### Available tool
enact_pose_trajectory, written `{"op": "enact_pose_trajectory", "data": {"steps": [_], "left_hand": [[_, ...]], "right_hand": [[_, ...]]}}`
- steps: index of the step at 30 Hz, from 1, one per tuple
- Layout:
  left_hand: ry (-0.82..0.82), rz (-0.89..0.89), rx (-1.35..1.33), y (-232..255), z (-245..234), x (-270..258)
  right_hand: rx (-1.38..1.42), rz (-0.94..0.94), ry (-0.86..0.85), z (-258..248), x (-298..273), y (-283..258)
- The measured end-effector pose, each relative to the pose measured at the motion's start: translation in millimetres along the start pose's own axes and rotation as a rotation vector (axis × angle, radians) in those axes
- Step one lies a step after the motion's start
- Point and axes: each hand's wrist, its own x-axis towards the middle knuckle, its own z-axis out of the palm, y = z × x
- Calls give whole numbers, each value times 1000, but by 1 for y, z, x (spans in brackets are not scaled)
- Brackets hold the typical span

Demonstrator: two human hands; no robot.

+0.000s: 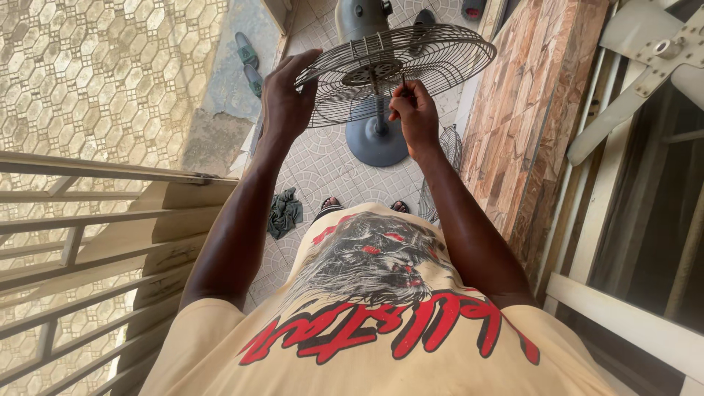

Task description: The person disassembles a standing electric fan by removing the front grille, fan blades, and rear grille. They then reassemble the fan by reinstalling the blades and grilles in reverse order, securing each part by hand.

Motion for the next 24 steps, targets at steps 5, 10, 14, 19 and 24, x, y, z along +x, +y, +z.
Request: {"op": "enact_pose_trajectory", "data": {"steps": [5, 10, 14, 19, 24], "left_hand": [[24, -64, 78, 7, 6, -9], [21, -3, 14, 6, 11, 4], [21, 52, -13, -6, 11, 13], [-75, 84, -13, -32, 5, 29], [-202, 259, 58, -64, -23, 67]], "right_hand": [[-98, 101, -17, -20, 2, -12], [-93, 216, -70, -22, -1, -1], [-93, 286, -74, -32, -15, 14], [-134, 297, 43, -67, -31, 27], [-394, 371, -89, -129, -58, 25]]}}
